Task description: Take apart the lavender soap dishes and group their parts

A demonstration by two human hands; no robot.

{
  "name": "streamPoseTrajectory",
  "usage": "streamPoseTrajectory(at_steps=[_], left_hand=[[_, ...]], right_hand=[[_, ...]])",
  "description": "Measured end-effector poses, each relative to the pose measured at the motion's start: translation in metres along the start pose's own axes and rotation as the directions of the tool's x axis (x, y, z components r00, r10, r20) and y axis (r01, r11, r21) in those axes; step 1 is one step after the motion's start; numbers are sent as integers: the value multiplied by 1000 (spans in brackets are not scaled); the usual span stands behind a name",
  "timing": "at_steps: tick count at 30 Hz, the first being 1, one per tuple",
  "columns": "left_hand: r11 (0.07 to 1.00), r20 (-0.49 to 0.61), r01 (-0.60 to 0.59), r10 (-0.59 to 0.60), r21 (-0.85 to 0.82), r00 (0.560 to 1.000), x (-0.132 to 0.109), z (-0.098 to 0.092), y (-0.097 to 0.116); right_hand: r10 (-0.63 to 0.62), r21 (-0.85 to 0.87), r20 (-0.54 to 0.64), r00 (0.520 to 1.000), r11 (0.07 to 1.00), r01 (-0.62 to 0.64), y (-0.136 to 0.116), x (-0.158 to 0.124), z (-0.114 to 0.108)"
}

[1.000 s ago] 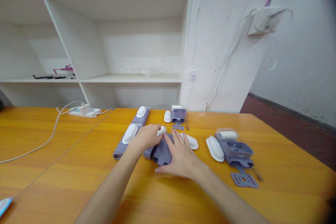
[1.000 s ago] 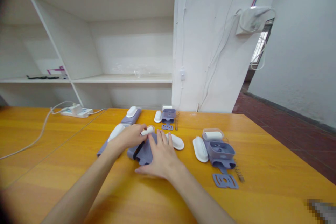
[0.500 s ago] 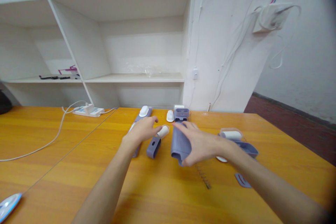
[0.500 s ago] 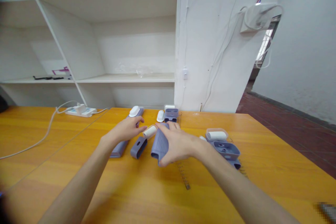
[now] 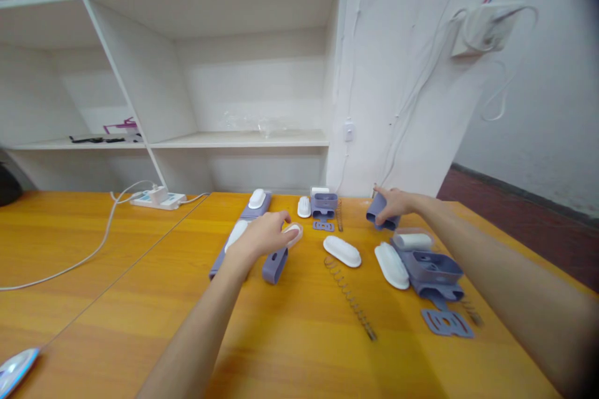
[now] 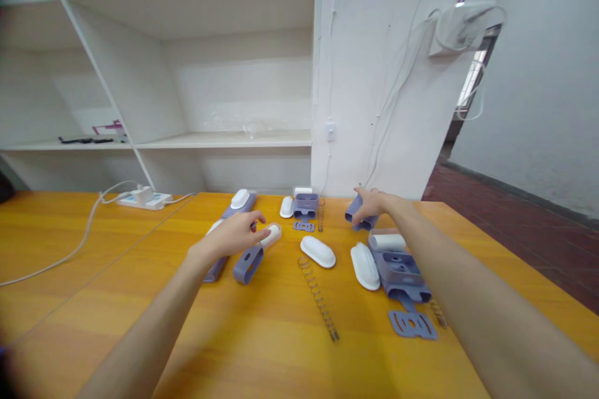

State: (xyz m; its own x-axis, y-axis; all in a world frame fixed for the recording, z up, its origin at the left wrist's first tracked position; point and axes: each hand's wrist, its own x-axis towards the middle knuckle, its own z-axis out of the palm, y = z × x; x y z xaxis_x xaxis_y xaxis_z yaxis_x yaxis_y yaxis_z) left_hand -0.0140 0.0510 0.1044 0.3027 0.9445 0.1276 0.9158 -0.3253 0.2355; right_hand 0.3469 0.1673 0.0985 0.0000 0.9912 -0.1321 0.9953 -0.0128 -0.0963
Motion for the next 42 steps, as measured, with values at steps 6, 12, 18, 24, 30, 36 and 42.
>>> streamPoseTrajectory(at_steps=[6, 12, 18, 24, 30, 36, 42], left_hand=[[999, 14, 25, -25, 42, 1000, 3, 13, 0], [995, 36, 19, -22, 99, 999, 5, 25, 2], [993, 37, 31, -35, 113, 999, 5, 26, 3], [989, 32, 43, -48, 139, 998, 5, 25, 7], [981, 15, 70, -73, 180, 997, 7, 26, 1], [959, 29, 172, -183, 226, 983, 22, 24, -2], [949, 179, 173, -224, 262, 958, 43, 27, -4]], right_hand=[[-29, 24, 54, 998, 999, 28, -3, 24, 30], [-116, 66, 90, 989, 992, 111, -7, 30, 34], [-104, 69, 119, 987, 993, 97, -3, 30, 39], [-7, 10, -21, 1000, 1000, 7, 3, 36, 43], [59, -16, 23, 998, 998, -59, 11, 35, 40], [90, -39, 48, 995, 995, -88, 19, 31, 39], [28, -49, -46, 999, 998, -30, 11, 18, 33]])
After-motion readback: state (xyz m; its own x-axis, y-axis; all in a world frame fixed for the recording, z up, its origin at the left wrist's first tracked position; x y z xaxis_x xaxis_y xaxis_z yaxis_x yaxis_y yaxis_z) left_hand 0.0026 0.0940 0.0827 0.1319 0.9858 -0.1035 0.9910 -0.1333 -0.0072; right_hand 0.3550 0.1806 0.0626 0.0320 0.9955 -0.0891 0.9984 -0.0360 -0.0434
